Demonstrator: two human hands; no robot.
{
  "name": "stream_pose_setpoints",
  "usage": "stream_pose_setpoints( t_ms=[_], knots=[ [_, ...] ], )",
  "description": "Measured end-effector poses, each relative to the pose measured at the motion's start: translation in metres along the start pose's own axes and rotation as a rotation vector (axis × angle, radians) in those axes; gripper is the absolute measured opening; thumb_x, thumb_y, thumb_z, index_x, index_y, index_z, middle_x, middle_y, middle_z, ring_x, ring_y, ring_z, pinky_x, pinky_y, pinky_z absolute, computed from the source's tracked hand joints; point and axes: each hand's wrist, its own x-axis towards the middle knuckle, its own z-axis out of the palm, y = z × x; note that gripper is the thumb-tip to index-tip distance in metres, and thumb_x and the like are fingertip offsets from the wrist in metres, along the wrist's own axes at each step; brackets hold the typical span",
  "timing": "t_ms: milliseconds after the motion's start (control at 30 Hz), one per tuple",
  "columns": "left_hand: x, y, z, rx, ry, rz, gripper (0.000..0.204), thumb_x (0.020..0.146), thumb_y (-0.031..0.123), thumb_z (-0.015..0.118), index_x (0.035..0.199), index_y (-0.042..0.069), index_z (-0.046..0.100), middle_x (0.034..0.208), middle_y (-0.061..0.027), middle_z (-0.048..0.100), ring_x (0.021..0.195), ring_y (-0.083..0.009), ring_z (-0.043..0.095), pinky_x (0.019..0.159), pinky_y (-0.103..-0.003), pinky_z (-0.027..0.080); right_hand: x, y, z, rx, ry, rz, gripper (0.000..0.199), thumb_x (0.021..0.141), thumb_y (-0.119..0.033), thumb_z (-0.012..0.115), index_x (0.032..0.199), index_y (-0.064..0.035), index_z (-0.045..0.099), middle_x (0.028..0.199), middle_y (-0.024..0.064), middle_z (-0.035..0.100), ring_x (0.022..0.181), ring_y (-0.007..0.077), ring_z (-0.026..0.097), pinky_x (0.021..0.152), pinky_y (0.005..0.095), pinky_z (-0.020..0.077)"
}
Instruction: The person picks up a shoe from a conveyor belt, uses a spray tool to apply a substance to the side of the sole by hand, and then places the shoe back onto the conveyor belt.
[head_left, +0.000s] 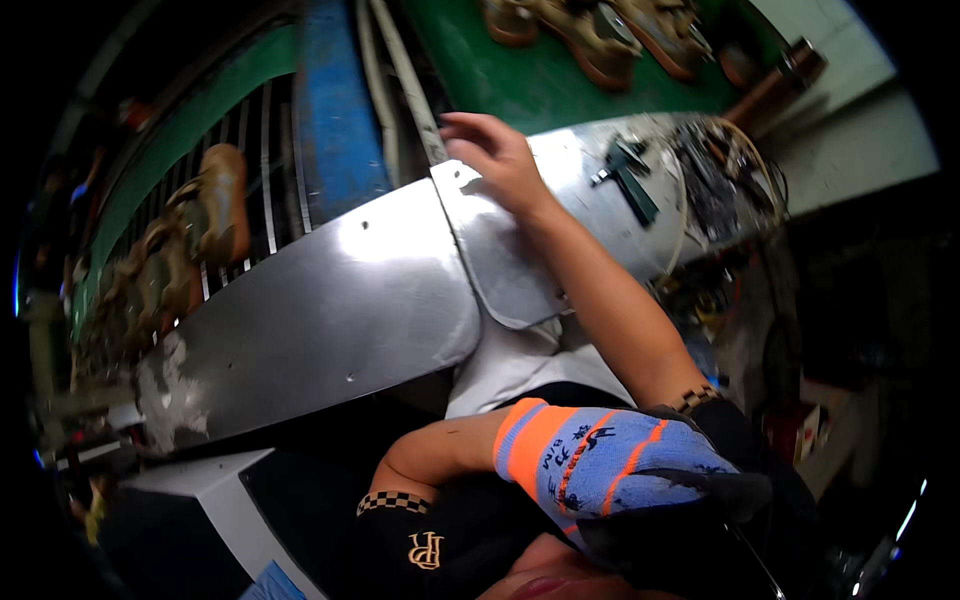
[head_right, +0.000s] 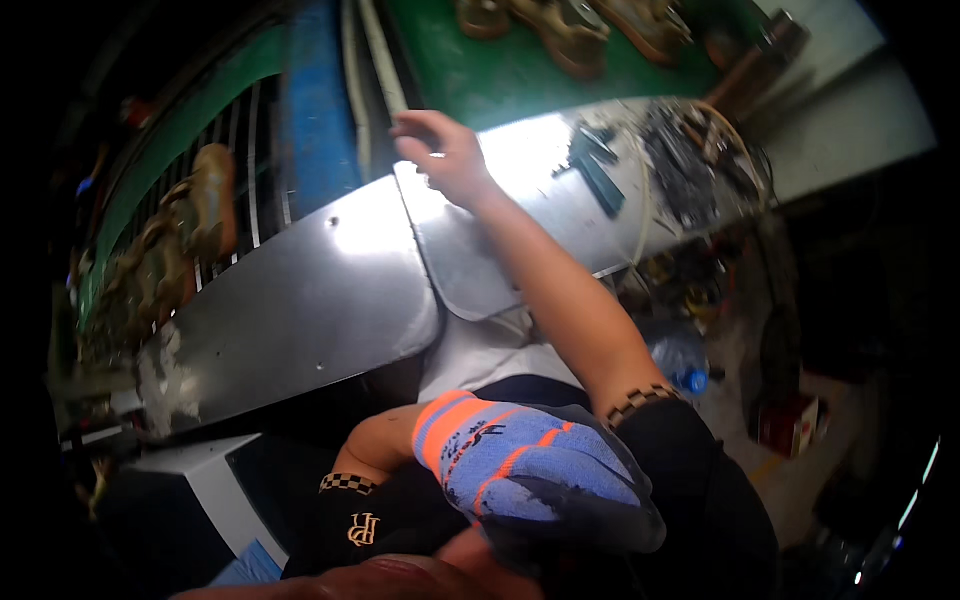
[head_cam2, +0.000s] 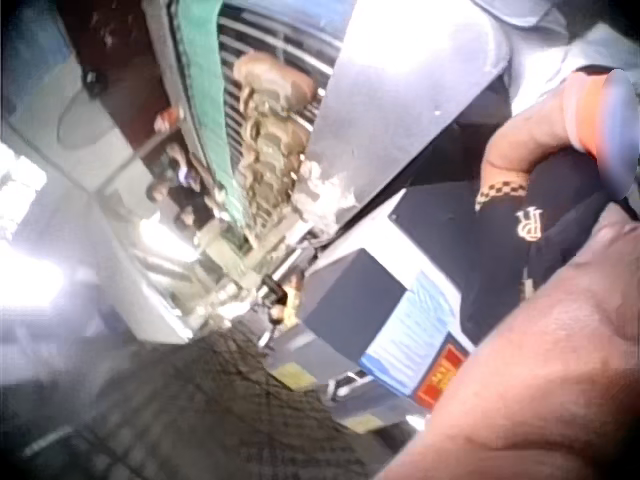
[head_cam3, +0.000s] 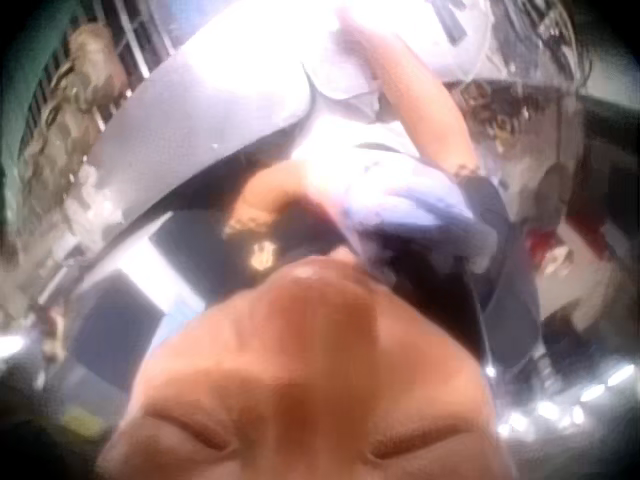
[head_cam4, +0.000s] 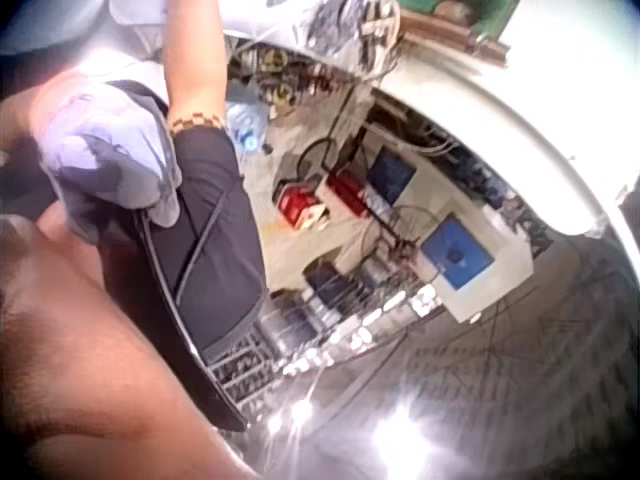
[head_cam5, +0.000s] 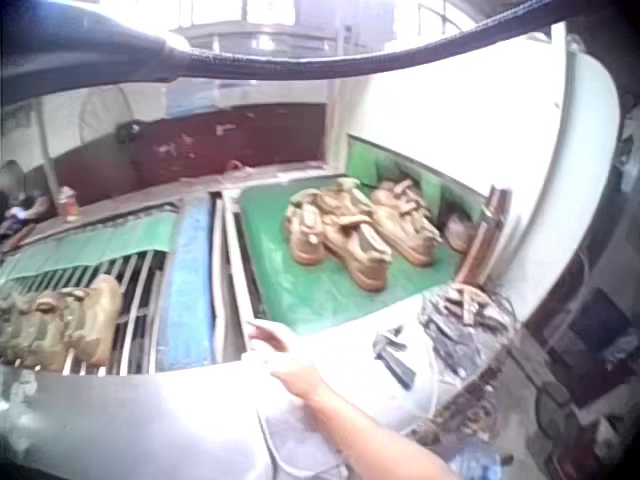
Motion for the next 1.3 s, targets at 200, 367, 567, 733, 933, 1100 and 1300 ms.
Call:
stream_pose_setpoints(
  t_ms=[200, 367, 567, 733, 933, 1100, 1300],
  knots=[
    [-0.012, 0.014, -0.043, 0.164, -0.251, -0.181, 0.045, 0.095, 0.038, 0.054, 0.12, 0.001, 0.058, 0.116, -0.0203, 0.06, 0.104, -0.0363, 0.061, 0.093, -0.052, 0.047, 0.016, 0.038, 0.034, -0.313, -0.028, -0.16, 0.032, 0.087, -0.013, 0.064, 0.118, -0.0025, 0.064, 0.103, 0.0095, 0.069, 0.087, 0.016, 0.065, 0.076, 0.0289, 0.0534],
    [-0.047, 0.119, -0.203, 1.221, 0.09, -0.61, 0.06, 0.086, 0.04, 0.065, 0.127, -0.002, 0.053, 0.12, -0.0238, 0.057, 0.109, -0.0396, 0.057, 0.096, -0.052, 0.044, 0.012, 0.049, 0.021, -0.345, 0.047, -0.185, 0.031, 0.084, -0.009, 0.061, 0.115, -0.0021, 0.065, 0.098, 0.0098, 0.069, 0.084, 0.0173, 0.066, 0.075, 0.029, 0.0539],
    [-0.075, 0.297, -0.378, 2.114, 0.421, -1.157, 0.075, 0.079, 0.043, 0.074, 0.132, -0.004, 0.05, 0.122, -0.0249, 0.056, 0.112, -0.0405, 0.055, 0.097, -0.052, 0.044, 0.014, 0.036, 0.029, -0.212, 0.052, -0.104, 0.028, 0.084, -0.006, 0.06, 0.112, -0.0012, 0.065, 0.095, 0.0088, 0.07, 0.083, 0.0169, 0.067, 0.073, 0.0285, 0.0542],
    [-0.157, 0.388, -0.462, 1.626, 0.967, -1.446, 0.057, 0.088, 0.046, 0.065, 0.125, 0.002, 0.062, 0.109, -0.0135, 0.068, 0.097, -0.0286, 0.066, 0.08, -0.045, 0.054, 0.016, 0.036, 0.027, -0.157, 0.059, -0.04, 0.028, 0.084, -0.007, 0.059, 0.111, 0.0005, 0.065, 0.091, 0.0084, 0.071, 0.082, 0.0162, 0.068, 0.073, 0.0285, 0.0541],
    [-0.133, 0.339, -0.364, 2.063, 0.557, -0.932, 0.023, 0.086, 0.012, 0.071, 0.105, -0.001, 0.072, 0.112, -0.0175, 0.07, 0.101, -0.0229, 0.067, 0.091, -0.031, 0.05, 0.018, 0.042, 0.023, -0.048, 0.105, -0.013, 0.029, 0.084, -0.008, 0.059, 0.111, 0.0011, 0.066, 0.091, 0.0078, 0.072, 0.08, 0.0129, 0.067, 0.075, 0.0275, 0.0535],
    [-0.076, 0.244, -0.189, 2.129, -0.148, -0.674, 0.019, 0.069, 0.005, 0.082, 0.084, 0.007, 0.07, 0.093, -0.0091, 0.066, 0.087, -0.028, 0.064, 0.081, -0.039, 0.052, 0.024, 0.048, 0.02, 0.031, 0.165, -0.08, 0.026, 0.087, -0.003, 0.057, 0.112, 0.0018, 0.064, 0.092, 0.0087, 0.071, 0.077, 0.0124, 0.067, 0.073, 0.0259, 0.0544],
    [-0.099, 0.2, -0.089, 1.859, -0.489, -1.085, 0.04, 0.062, 0.018, 0.086, 0.099, 0.012, 0.069, 0.108, -0.0088, 0.063, 0.091, -0.0312, 0.061, 0.079, -0.042, 0.051, -0.049, 0.009, -0.036, -0.441, 0.357, -0.298, 0.033, 0.081, -0.005, 0.063, 0.114, -0.0022, 0.064, 0.109, 0.0119, 0.066, 0.101, 0.0263, 0.064, 0.083, 0.0354, 0.0527]
  ],
)
